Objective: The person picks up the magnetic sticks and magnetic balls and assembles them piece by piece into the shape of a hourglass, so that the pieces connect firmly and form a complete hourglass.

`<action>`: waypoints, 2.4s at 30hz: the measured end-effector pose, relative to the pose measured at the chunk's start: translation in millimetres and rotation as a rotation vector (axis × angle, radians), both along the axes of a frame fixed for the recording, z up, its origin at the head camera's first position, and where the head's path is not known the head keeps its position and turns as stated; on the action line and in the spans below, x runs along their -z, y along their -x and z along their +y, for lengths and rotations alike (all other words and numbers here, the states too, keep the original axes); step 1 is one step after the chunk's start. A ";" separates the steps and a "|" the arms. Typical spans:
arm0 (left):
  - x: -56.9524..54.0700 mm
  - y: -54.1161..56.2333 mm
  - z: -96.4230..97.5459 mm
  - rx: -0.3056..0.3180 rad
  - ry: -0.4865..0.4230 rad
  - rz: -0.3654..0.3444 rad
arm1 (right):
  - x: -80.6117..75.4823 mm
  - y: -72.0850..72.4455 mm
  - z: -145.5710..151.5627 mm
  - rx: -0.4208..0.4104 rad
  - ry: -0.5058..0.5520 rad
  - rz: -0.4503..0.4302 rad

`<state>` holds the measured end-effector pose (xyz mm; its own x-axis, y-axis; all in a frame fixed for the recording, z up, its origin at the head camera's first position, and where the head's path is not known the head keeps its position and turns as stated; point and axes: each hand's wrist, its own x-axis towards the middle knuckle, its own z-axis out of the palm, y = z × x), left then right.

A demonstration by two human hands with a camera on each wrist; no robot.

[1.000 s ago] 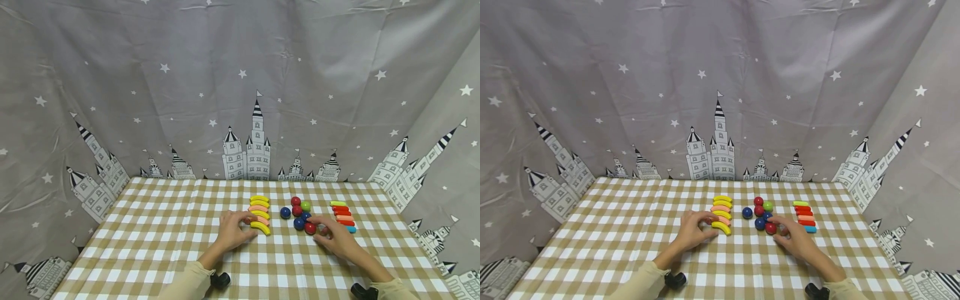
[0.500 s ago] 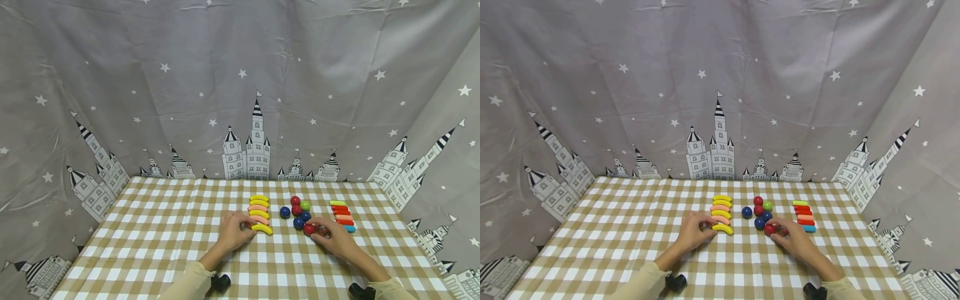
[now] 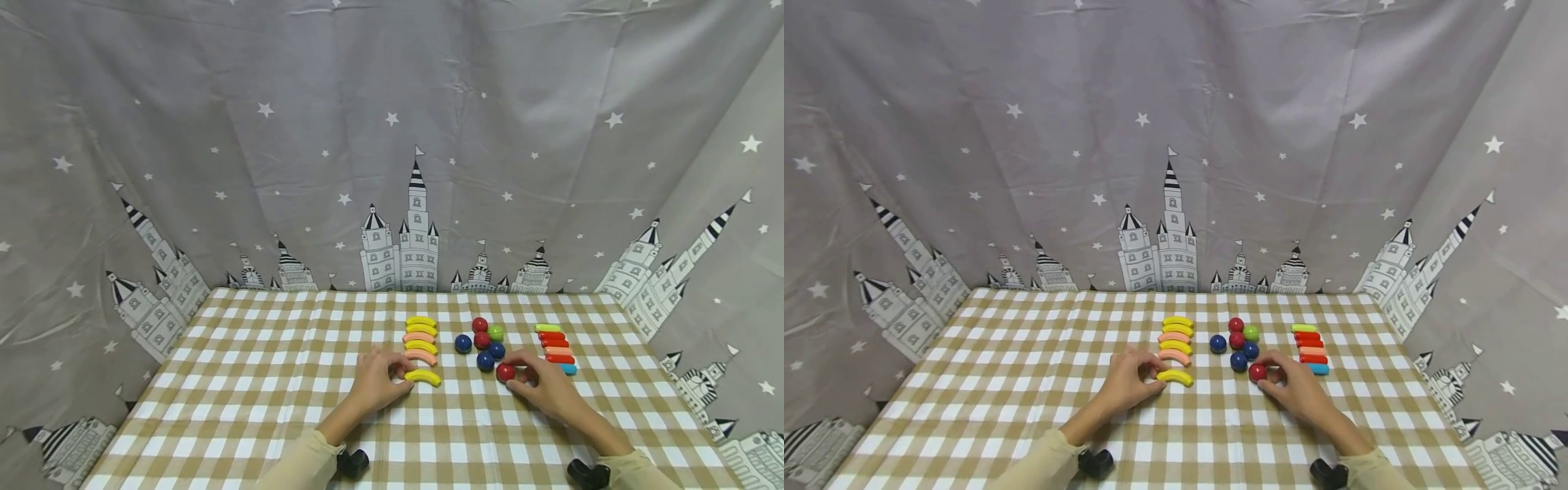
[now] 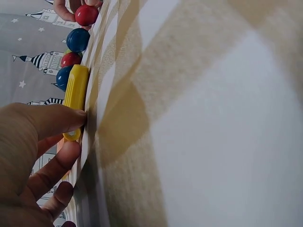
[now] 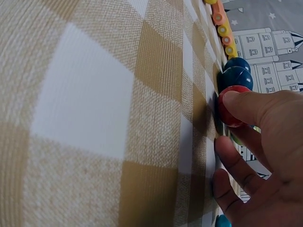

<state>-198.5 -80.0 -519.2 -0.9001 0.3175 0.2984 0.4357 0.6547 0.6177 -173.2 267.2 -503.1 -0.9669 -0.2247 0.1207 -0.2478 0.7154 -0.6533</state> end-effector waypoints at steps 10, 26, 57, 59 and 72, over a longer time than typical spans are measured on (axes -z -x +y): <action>-3.2 -5.6 -3.7 0.017 0.018 -0.017 | -1.1 -1.4 2.9 -0.012 0.023 0.011; -25.4 8.9 12.3 0.375 0.178 -0.082 | 0.5 -0.6 1.4 -0.010 0.019 -0.006; -24.3 -1.3 12.3 0.222 -0.078 -0.238 | -10.9 -9.7 -16.2 -0.079 0.214 -0.045; -24.0 -2.1 12.0 0.211 -0.083 -0.238 | -11.9 -11.3 -22.2 -0.072 0.239 -0.065; -23.0 -4.4 12.2 0.198 -0.059 -0.207 | -3.3 -12.9 -69.4 -0.118 0.295 -0.164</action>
<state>-194.1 -67.8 -496.2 -0.8661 0.4804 0.1381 0.4122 0.5301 0.7410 -160.3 197.8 -499.8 -0.9483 -0.3146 0.0425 -0.1923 0.4626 -0.8655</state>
